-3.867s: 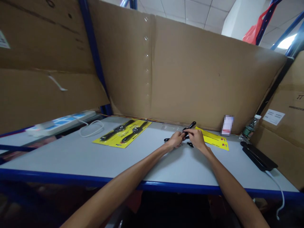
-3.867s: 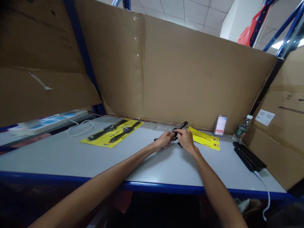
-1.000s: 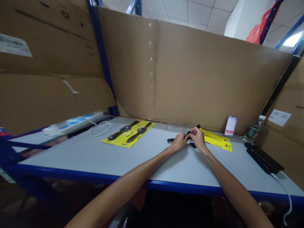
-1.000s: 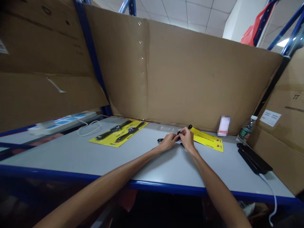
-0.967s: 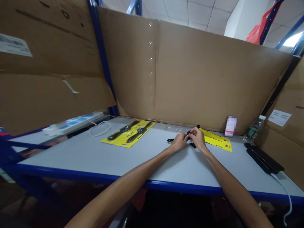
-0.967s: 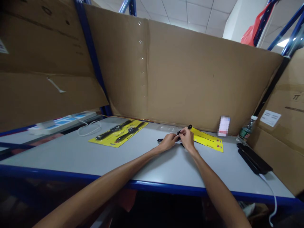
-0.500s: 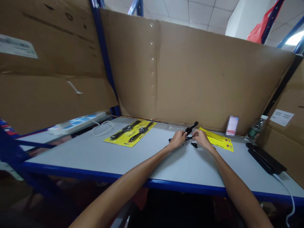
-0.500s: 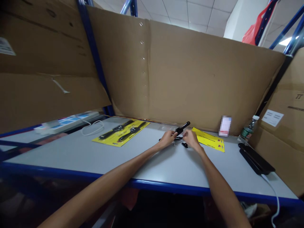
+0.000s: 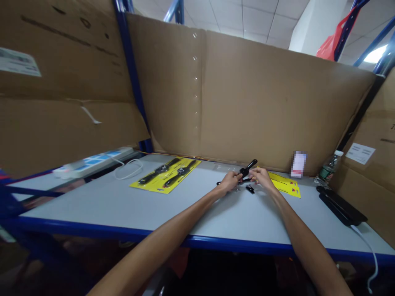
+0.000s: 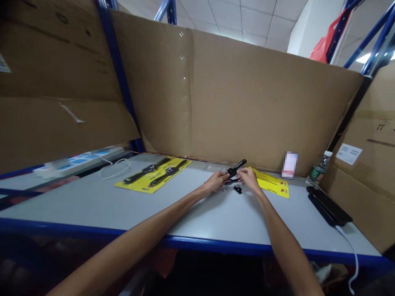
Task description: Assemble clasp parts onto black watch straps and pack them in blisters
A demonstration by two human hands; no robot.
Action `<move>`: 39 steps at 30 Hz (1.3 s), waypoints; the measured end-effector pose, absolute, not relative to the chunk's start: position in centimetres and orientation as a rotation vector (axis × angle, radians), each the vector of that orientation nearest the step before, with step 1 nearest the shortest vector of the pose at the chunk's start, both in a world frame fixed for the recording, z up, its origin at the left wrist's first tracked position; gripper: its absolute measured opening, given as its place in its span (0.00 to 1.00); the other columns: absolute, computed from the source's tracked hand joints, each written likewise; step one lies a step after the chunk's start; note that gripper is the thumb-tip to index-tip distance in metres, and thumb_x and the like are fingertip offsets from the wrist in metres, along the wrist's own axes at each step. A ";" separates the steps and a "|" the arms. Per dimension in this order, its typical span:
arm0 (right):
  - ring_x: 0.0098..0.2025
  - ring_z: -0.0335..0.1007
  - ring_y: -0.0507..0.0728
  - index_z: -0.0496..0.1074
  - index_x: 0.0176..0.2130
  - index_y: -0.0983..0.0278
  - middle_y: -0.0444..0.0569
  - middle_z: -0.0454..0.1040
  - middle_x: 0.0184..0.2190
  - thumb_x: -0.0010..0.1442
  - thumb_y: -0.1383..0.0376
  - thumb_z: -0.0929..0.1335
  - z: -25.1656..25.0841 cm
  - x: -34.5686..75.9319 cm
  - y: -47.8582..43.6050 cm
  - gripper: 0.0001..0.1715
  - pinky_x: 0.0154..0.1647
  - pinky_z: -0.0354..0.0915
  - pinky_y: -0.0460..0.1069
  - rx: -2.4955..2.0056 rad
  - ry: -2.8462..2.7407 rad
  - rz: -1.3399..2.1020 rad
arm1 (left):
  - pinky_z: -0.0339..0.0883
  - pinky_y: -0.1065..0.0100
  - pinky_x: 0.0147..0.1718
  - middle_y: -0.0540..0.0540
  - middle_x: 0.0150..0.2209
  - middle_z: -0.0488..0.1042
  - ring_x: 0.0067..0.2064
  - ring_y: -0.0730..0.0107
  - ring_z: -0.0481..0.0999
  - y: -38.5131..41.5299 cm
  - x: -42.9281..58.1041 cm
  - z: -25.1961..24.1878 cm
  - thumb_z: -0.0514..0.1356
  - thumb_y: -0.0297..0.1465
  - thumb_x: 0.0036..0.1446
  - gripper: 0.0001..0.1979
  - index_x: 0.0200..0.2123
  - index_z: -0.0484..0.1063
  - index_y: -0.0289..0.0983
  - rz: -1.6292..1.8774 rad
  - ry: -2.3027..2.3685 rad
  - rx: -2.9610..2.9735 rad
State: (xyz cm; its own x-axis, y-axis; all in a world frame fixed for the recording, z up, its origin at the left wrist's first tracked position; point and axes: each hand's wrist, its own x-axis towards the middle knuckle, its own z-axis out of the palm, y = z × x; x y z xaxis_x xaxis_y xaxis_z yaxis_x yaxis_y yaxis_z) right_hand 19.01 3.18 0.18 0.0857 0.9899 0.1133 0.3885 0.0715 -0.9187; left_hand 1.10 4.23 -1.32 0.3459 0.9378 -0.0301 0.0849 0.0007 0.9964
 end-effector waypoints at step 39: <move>0.13 0.55 0.46 0.68 0.17 0.65 0.41 0.68 0.12 0.52 0.67 0.71 -0.3 22.1 3.3 0.16 0.14 0.44 0.42 -1.630 -1.663 1.036 | 0.37 0.74 0.15 0.61 0.15 0.49 0.14 0.82 0.46 4.2 0.2 -0.5 0.55 0.41 0.67 0.19 0.25 0.59 0.39 0.929 0.931 1.222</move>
